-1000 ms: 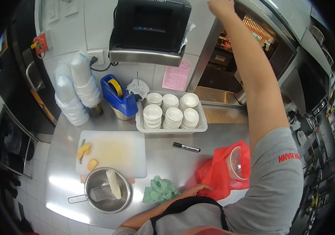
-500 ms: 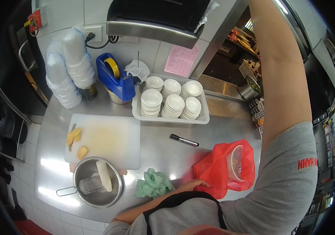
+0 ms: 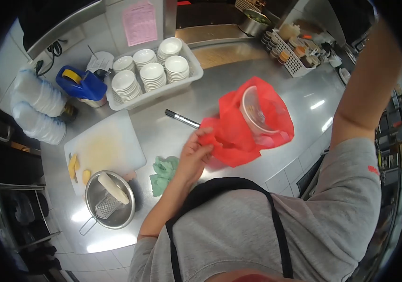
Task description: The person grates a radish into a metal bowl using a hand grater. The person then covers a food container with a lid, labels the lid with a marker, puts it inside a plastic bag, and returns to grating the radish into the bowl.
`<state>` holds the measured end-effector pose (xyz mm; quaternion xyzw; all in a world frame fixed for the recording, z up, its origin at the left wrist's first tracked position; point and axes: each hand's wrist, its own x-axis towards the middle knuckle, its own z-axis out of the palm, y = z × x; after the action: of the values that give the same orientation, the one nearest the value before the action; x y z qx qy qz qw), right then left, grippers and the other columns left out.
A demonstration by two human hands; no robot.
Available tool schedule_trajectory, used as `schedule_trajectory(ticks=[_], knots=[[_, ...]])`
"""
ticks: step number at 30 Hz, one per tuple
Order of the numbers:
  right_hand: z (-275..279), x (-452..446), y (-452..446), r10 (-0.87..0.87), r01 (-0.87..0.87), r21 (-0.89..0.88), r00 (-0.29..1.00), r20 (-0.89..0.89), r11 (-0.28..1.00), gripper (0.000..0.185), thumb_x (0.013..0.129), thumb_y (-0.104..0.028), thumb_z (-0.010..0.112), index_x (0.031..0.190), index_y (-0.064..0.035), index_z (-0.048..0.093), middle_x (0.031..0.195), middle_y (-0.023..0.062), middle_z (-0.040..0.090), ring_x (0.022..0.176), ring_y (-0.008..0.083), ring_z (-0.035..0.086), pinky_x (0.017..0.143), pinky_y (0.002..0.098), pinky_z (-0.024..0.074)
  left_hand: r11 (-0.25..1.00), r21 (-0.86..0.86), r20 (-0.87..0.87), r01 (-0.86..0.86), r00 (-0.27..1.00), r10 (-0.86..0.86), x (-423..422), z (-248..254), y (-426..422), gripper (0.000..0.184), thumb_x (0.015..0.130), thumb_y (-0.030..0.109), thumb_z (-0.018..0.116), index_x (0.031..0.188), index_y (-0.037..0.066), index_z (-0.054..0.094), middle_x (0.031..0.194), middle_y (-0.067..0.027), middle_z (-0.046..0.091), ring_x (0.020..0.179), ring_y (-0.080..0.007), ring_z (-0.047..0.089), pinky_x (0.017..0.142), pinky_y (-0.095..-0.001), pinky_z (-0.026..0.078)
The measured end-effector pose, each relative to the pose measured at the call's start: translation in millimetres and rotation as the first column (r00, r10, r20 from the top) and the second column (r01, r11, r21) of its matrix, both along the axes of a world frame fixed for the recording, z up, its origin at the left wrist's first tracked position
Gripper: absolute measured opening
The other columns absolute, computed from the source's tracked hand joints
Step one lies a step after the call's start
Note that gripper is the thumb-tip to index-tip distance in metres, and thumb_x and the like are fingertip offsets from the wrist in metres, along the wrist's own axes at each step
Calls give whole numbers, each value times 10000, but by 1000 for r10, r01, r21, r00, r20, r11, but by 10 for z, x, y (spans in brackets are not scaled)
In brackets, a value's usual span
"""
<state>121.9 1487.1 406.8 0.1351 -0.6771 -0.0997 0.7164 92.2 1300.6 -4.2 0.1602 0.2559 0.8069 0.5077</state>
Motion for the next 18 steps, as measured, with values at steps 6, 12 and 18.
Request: schedule_trajectory(ticks=[6,12,18], knots=[[-956,1549,-48,-11,-35,-262,985,-171,964,1024,780,-604,464,1348,68,-61,1411,280,-74,1318,371,98,1067,476,127,978,180,15,-103,995,102,75,410,-42,546,782,-95,460,1286,67,324,1226,-134,462,1072,-204,513,884,-333,448],[-2620,1133,16,157,123,-344,715,681,931,539,797,-311,602,1193,18,446,1289,171,379,1180,303,381,950,376,339,967,174,-263,-185,938,227,349,925,28,715,758,-86,523,1363,111,196,1306,-176,375,1175,-246,431,956,-377,393],[-3395,1515,-119,354,217,-346,4,935,913,541,779,-391,598,1115,25,511,1227,172,451,1134,303,442,922,404,372,947,137,-386,-290,865,320,574,1035,206,732,754,-72,532,1369,111,179,1305,-178,372,1186,-248,417,978,-378,367]])
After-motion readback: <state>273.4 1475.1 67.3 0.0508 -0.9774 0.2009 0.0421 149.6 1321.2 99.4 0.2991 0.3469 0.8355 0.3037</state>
